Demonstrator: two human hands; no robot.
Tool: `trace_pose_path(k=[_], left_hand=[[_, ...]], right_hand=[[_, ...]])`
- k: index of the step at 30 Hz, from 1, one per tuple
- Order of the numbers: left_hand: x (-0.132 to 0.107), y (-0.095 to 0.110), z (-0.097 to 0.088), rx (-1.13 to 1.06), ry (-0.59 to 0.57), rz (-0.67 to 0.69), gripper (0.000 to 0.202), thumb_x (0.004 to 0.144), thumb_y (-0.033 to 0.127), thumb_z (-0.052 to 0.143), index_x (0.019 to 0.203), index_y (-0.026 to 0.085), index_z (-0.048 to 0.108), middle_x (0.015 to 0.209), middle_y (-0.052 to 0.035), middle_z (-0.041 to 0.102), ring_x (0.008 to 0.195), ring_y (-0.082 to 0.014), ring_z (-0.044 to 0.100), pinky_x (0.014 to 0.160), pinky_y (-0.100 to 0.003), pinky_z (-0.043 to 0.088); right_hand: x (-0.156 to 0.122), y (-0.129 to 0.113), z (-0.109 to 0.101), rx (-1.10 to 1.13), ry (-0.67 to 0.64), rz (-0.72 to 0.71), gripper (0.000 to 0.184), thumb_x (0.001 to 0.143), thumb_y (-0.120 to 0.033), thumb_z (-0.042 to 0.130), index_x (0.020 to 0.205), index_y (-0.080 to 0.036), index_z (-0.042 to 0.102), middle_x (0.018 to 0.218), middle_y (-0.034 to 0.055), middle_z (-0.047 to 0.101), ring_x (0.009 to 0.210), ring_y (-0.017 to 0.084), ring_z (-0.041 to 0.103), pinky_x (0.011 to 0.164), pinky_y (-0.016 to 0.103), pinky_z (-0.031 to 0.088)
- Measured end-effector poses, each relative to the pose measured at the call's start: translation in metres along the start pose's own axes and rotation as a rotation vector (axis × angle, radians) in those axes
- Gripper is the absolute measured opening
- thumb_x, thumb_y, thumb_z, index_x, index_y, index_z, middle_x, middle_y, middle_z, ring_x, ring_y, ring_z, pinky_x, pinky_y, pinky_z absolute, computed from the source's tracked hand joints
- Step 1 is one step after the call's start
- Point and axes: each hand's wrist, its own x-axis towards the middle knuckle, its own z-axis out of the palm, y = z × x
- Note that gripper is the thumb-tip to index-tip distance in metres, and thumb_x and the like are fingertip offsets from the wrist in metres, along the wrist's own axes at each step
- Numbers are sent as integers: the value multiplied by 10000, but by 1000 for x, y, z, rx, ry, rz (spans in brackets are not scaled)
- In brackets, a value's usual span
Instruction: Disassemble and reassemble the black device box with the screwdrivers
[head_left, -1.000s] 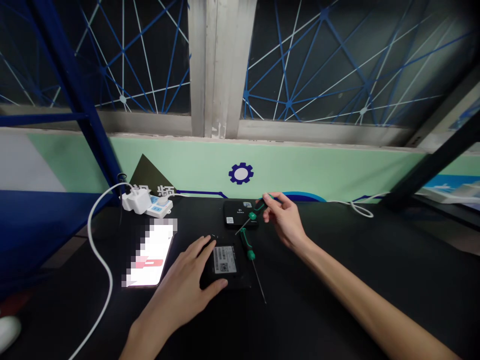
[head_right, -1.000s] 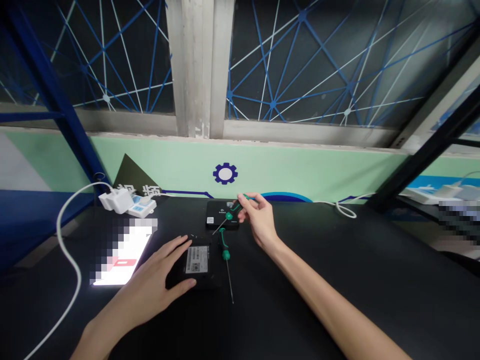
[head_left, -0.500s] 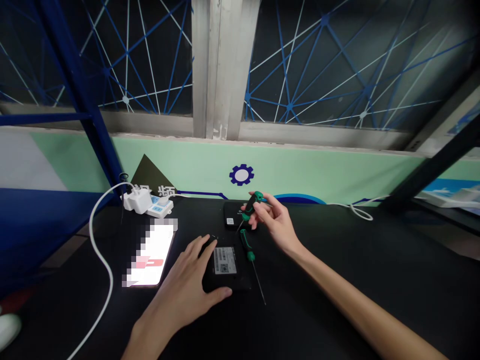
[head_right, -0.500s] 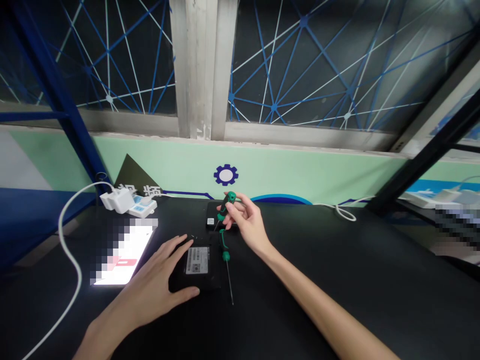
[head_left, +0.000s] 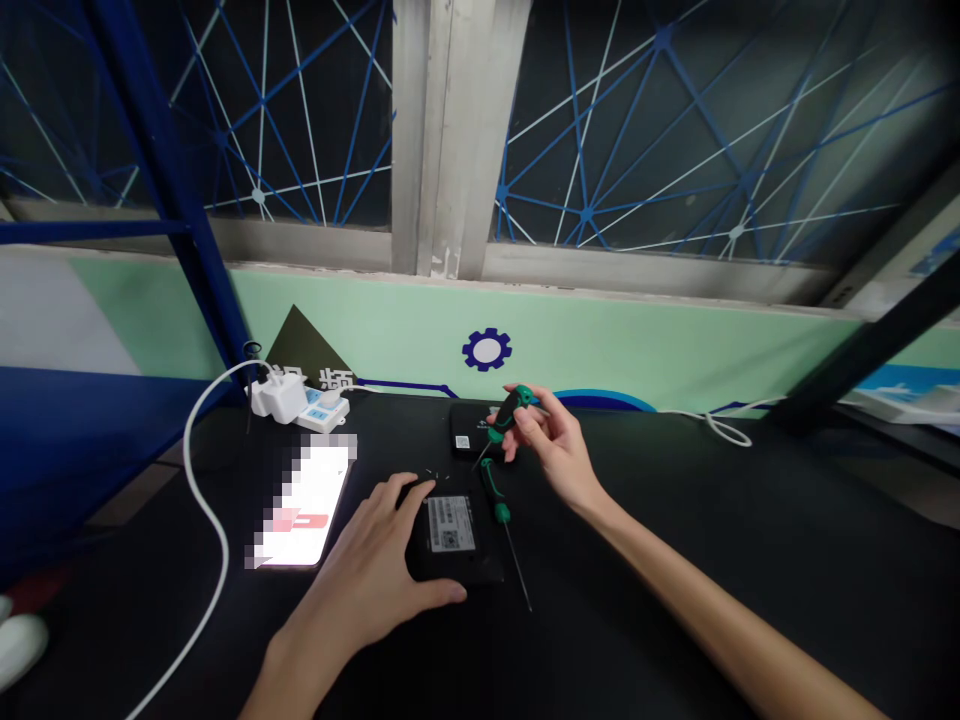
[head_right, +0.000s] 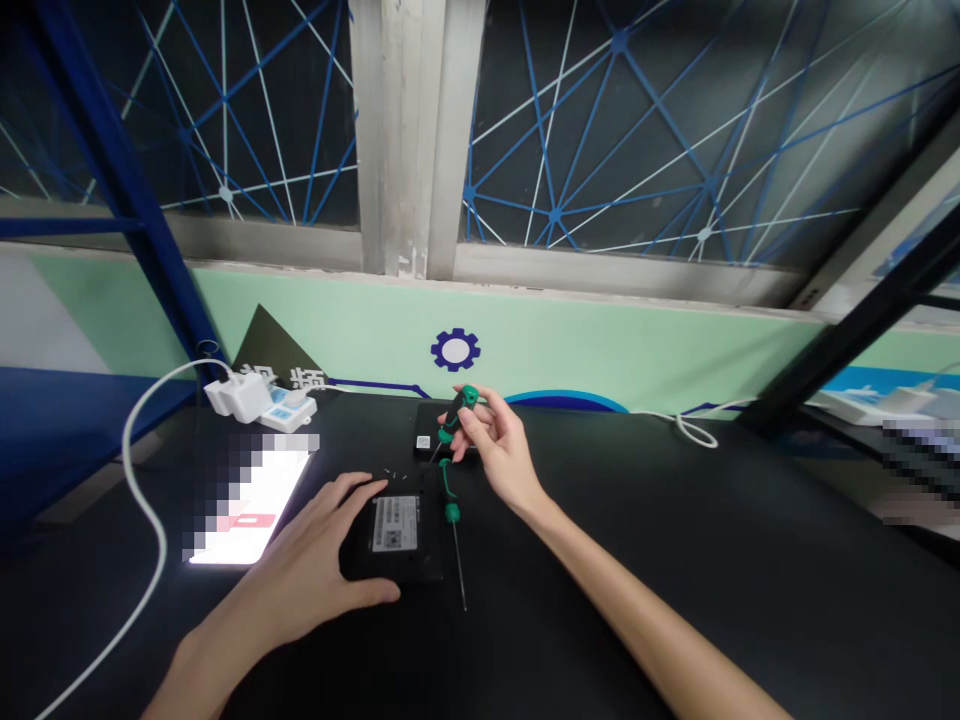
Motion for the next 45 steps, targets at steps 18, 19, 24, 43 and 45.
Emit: trace_pose_path(k=[18,19,24,43,45], left_hand=[[0,-4,5,28,-16,-4,880,776,644,688,1524,323,355,1625,-60,303,1469,-377,291,1132,-542,370],[0,-4,6,26,-5,1,876,777,645,687,1522,325,358,1623,-62,306,1467,-378,297,1128,-540,375],[0,-5,6,25,-8,-6,880,774,655,684,1525,339,350,1627,-54,298,1465,-378,299,1121,-542,383],[1,-3,5,10,-12,-14,872,750,611,715,1504,337,374,1619,-66,302,1463,-386,299,1127,-558,371],[1,-5,6,11,-3,-6,867,754,617,710,1504,341,374,1622,-63,298,1465,-386,294,1128,-561,367]], right_hand=[[-3,2,12,-133,-95,-79,381,916,-503,614,1189,-246,547,886,29,710,534,117,580,519,260,511],[-2,3,13,-129,-88,-74,396,909,-514,618,1192,-246,547,879,28,712,531,118,580,515,259,512],[7,13,13,-56,12,-1,488,882,-595,606,1189,-224,526,815,10,715,455,98,559,472,240,506],[-2,16,9,-69,53,-94,469,922,-534,596,1281,-242,523,884,32,718,597,147,653,641,312,571],[-3,16,9,-61,114,-119,471,930,-529,585,1298,-243,514,889,34,719,595,147,651,656,319,576]])
